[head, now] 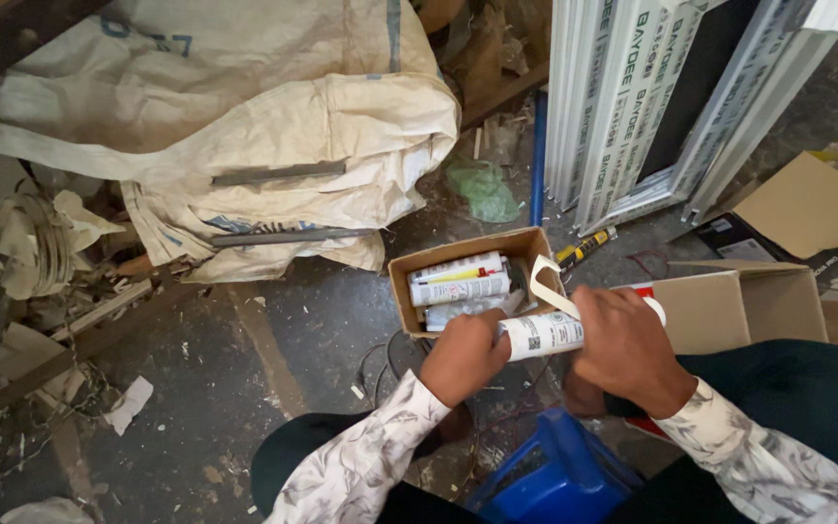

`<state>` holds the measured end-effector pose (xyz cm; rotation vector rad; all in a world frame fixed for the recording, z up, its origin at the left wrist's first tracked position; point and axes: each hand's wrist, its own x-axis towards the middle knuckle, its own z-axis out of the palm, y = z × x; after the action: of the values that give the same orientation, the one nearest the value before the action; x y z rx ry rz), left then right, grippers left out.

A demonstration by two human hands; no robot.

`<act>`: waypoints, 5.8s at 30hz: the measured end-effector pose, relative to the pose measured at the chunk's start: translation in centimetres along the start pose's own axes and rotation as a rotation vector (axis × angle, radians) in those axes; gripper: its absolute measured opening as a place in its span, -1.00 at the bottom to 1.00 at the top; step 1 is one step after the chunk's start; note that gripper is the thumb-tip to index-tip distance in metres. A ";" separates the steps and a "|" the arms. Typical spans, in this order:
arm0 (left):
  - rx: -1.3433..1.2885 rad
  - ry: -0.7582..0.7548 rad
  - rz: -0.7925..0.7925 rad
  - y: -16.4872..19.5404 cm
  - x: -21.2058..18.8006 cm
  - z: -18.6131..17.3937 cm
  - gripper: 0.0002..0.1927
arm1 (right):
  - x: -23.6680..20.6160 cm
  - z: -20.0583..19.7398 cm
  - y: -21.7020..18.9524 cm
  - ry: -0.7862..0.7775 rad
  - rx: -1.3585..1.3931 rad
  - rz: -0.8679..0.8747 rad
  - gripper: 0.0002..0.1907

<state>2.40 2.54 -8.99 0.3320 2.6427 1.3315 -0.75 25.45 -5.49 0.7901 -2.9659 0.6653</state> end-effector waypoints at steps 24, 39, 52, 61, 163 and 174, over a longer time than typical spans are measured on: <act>0.082 0.003 -0.071 1.3 -0.3 -0.1 -0.78 | -0.6 -0.3 -0.6 -0.033 -0.009 -0.012 -0.63; 0.034 -0.002 -0.062 1.7 -0.7 -0.6 -0.80 | -0.6 0.0 -0.5 -0.016 -0.043 -0.003 -0.66; 0.043 0.033 -0.062 2.0 -0.7 -0.4 -0.78 | -0.3 -0.7 -0.9 -0.042 -0.006 -0.001 -0.65; -0.029 0.060 -0.080 1.6 -0.6 -0.2 -0.77 | -0.4 -0.7 -1.0 -0.048 -0.019 0.014 -0.66; -0.306 0.299 -0.027 4.2 -0.2 -2.1 -0.86 | 0.0 -2.5 -1.9 0.069 0.045 0.056 -0.61; -0.654 0.120 -0.127 1.8 0.5 -1.5 -0.82 | 0.1 -2.6 -2.2 0.050 0.016 0.057 -0.59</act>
<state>1.80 2.59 -6.73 -0.0088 2.0924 2.0999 -0.07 24.68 -2.24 0.6821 -2.9517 0.7020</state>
